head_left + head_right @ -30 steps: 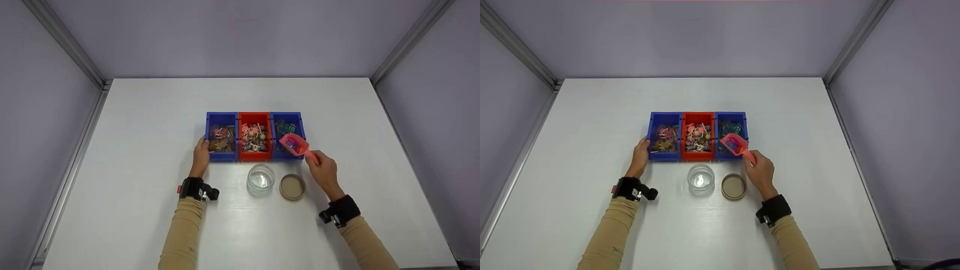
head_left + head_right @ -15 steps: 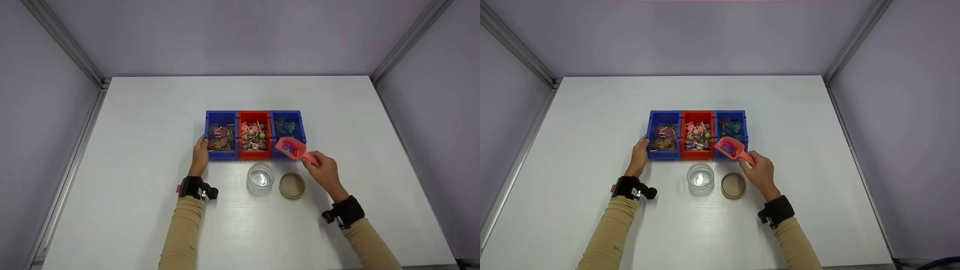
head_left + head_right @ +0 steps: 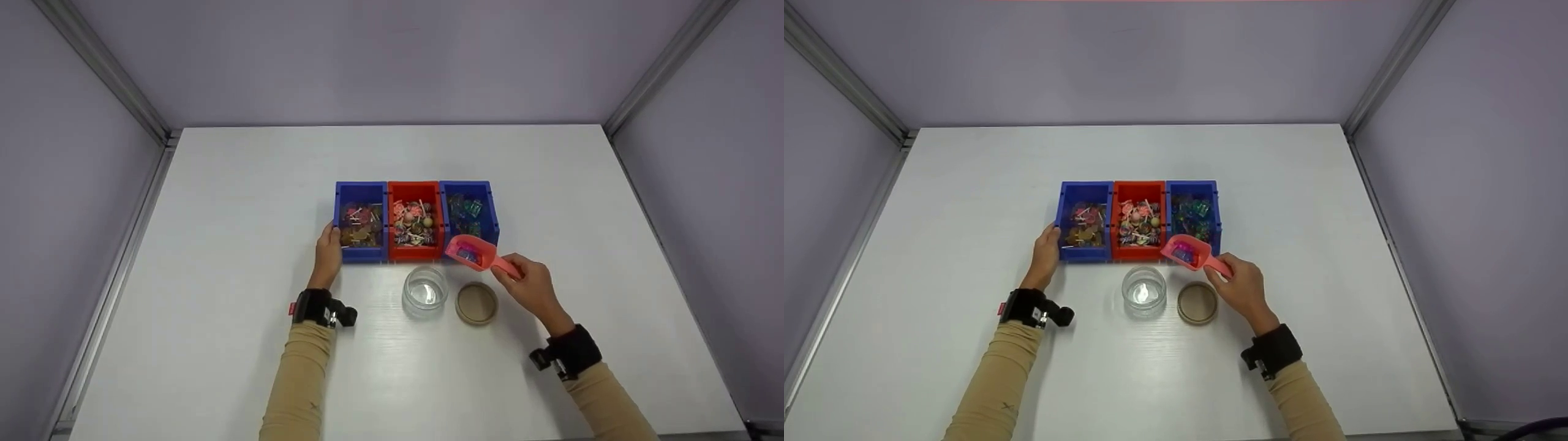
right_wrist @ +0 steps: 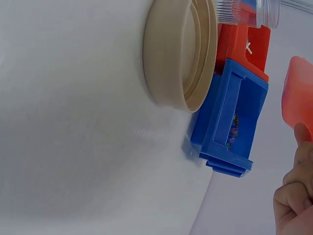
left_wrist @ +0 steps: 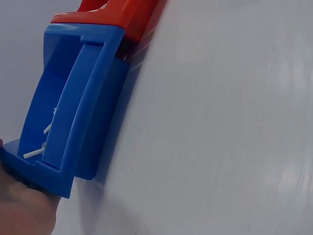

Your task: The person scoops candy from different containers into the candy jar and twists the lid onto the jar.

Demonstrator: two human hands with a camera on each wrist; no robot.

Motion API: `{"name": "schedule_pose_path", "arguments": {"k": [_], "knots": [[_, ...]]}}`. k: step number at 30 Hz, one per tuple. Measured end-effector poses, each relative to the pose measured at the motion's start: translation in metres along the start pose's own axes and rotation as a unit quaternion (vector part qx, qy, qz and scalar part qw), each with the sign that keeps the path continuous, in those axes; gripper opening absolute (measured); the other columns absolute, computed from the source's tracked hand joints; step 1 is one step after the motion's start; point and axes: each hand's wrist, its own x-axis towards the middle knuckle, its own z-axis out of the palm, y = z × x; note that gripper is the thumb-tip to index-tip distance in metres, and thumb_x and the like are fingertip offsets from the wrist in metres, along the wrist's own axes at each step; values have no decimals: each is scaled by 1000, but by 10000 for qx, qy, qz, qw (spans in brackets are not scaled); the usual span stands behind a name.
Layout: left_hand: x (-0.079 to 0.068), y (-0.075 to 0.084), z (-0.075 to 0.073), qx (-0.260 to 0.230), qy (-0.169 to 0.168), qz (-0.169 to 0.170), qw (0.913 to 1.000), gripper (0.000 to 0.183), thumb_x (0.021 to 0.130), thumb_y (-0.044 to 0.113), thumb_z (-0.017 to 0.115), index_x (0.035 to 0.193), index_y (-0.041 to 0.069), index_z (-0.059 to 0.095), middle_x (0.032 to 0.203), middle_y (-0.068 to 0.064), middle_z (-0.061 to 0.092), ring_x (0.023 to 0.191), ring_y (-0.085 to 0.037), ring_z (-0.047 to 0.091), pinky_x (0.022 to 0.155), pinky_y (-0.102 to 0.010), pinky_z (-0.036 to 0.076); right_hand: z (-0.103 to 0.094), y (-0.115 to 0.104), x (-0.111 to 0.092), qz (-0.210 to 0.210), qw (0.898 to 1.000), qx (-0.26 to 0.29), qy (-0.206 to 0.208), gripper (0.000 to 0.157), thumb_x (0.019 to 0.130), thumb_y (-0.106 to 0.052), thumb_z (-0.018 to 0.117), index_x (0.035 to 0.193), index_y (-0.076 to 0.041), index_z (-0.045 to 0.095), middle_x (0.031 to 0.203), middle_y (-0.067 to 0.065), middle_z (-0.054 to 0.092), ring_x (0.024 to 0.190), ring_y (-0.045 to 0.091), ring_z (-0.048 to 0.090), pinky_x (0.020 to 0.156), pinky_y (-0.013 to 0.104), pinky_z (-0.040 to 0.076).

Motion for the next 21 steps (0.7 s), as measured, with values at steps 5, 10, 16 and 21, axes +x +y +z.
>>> {"name": "schedule_pose_path", "arguments": {"k": [5, 10, 16, 21], "knots": [[0, 0, 0, 60, 2, -83, 9999, 49, 107, 21, 28, 149, -4, 27, 156, -23, 30, 149, -35, 24, 124, -45, 21, -1, -2, -2, -255, 9996, 63, -138, 14, 82, -8, 74, 91, 1, 70, 61, 6, 55, 57, 1, 35, 53, 18, 27], [1, 0, 0, 41, -18, 14, 10000, 49, 107, 21, 27, 149, -4, 28, 156, -22, 31, 149, -33, 24, 125, -44, 21, -2, -4, -4, -410, 9987, 119, -278, 13, 82, -6, 74, 92, 1, 71, 62, 4, 55, 58, 2, 36, 53, 18, 27], [1, -1, 0, 94, -46, 151, 9998, 48, 106, 20, 26, 149, -2, 30, 154, -22, 35, 148, -33, 28, 123, -45, 24, -3, -11, -6, -471, 9970, 106, -608, 12, 83, -7, 73, 91, 0, 71, 62, 4, 54, 58, 2, 34, 52, 19, 27], [1, -1, -1, 208, -38, 156, 9997, 49, 106, 20, 25, 148, -3, 30, 153, -23, 36, 147, -34, 29, 123, -46, 25, -3, -13, -8, -558, 9941, 84, -929, 17, 82, -12, 75, 92, 1, 70, 65, 5, 57, 60, 4, 37, 54, 18, 31]]}}
